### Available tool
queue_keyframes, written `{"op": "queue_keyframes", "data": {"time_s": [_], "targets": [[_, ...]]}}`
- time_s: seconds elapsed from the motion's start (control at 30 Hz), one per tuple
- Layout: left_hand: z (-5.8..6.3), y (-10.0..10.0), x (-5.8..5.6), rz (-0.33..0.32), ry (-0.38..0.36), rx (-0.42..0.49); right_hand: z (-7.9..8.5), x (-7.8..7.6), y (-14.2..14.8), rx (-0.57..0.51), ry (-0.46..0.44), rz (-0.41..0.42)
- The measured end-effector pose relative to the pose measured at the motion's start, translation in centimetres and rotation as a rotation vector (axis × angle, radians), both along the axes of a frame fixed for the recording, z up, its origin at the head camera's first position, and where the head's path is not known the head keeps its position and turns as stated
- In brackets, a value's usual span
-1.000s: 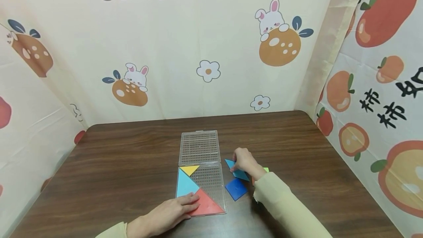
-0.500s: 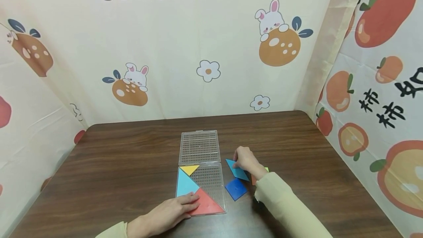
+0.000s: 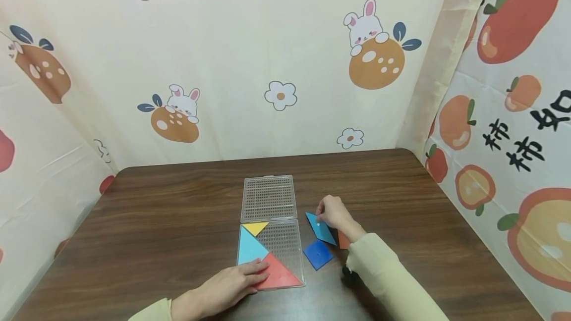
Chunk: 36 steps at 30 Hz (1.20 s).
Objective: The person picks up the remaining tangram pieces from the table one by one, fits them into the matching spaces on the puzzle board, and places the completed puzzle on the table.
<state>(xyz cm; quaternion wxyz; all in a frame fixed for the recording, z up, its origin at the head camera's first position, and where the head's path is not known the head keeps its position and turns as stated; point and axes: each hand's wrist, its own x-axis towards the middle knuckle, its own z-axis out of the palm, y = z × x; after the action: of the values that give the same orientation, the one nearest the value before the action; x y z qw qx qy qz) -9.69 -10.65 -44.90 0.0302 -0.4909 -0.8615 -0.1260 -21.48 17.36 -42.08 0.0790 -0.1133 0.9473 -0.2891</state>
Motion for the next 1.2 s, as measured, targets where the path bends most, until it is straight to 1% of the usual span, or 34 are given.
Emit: {"op": "queue_keyframes", "data": {"time_s": [0.23, 0.47, 0.63, 0.87, 1.2], "targets": [[0.0, -0.1, 0.0, 0.0, -0.014, 0.007, 0.4, 0.2, 0.1, -0.023, 0.005, -0.014], [-0.1, 0.0, 0.1, 0.001, 0.02, 0.01, 0.4, 0.5, 0.3, -0.049, -0.011, -0.042], [0.0, 0.0, 0.0, 0.002, 0.001, 0.002, 0.4, 0.8, 0.3, -0.077, -0.02, -0.064], [0.0, 0.0, 0.1, 0.001, 0.005, 0.005, 0.3, 1.2, 0.2, -0.12, -0.024, -0.085], [-0.1, 0.0, 0.0, -0.006, 0.002, 0.002, 0.3, 2.1, -0.5, -0.208, -0.024, -0.049]]}}
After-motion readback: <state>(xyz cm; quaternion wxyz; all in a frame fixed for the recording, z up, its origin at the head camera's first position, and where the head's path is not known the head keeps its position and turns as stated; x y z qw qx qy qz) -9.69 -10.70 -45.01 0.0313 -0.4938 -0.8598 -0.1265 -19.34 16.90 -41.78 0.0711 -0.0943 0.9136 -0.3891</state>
